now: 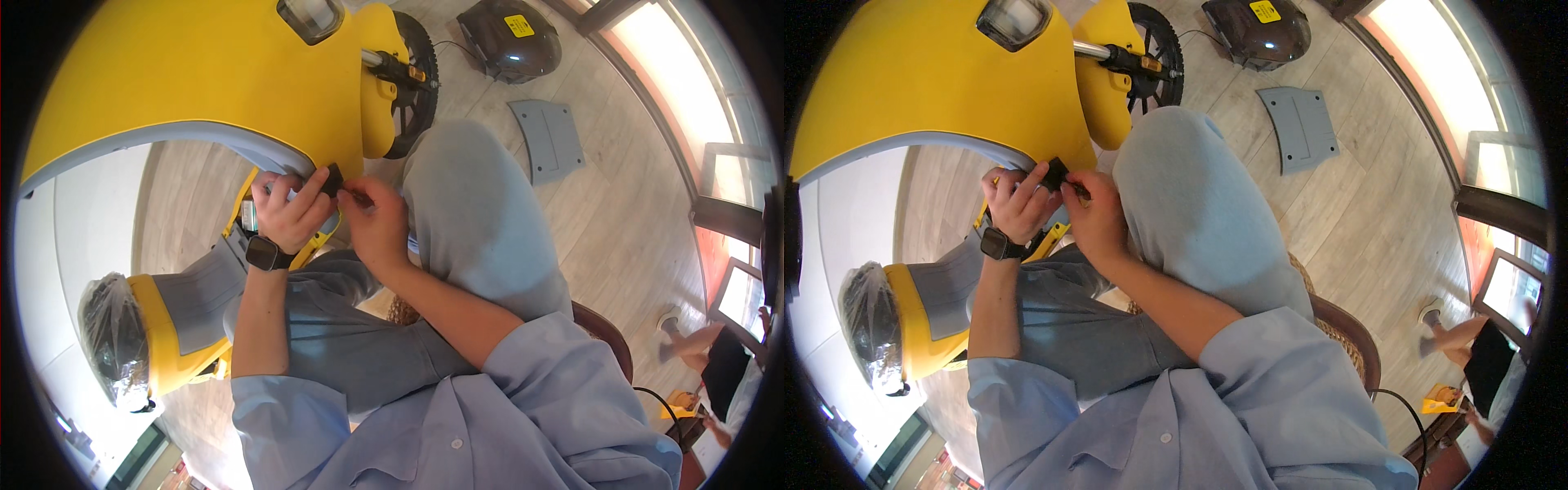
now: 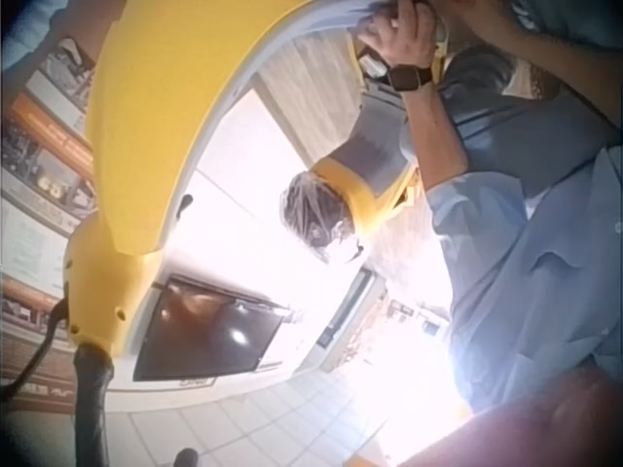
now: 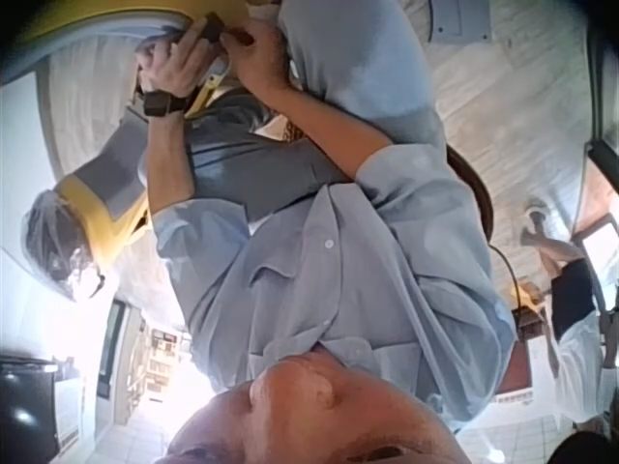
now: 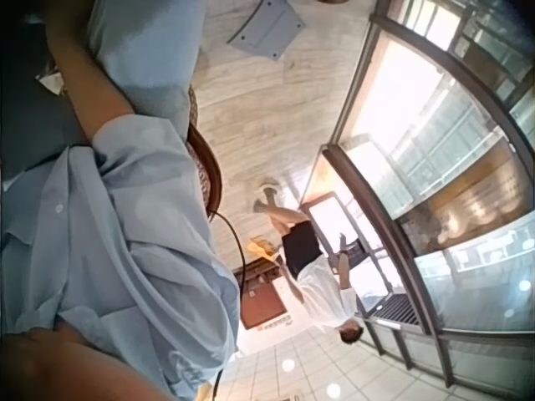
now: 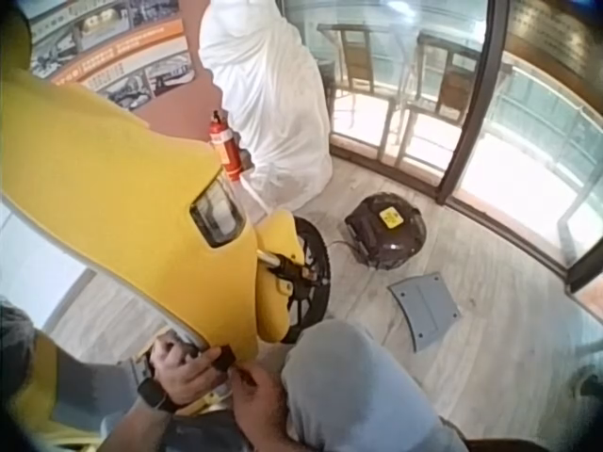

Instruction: Removing and installing body panels and components on a yellow scooter using manual tools.

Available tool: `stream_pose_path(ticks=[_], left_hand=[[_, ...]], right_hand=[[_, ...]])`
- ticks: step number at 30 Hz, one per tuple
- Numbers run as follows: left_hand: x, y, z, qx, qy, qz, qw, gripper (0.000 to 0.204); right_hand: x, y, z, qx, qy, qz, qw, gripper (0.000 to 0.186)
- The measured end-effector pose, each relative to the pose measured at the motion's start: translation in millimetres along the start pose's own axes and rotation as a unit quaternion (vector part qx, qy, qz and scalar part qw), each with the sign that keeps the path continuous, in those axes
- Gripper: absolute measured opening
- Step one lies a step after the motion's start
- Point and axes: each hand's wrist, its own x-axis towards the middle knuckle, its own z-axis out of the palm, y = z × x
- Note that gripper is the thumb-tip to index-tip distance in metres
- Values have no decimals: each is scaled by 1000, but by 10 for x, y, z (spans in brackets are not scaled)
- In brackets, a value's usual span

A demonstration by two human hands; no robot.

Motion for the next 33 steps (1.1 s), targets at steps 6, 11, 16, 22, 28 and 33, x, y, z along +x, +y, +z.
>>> stream_pose_path(ticks=[6,11,16,22,28,33], left_hand=[[1,4,9,1,1,-3,1000,23],[-5,14,4,5,-3,-7,1000,23],[27,14,2,-1,-1,-6,1000,23],[23,26,8,0,0,-9,1000,20],[10,50,16,2,5,-14,1000,18],[-9,57,10,-4,0,-16,1000,16]], right_hand=[[-28,-56,-16,-3,-8,-12,1000,17],[-26,-136,-38,6,-34,65,997,21],[4,-68,-12,-48,-7,-3,999,15],[67,-35,-29,-196,-20,-186,963,8],[80,-51,-18,-209,-26,-210,955,6],[78,-58,9,-210,-48,-143,966,12]])
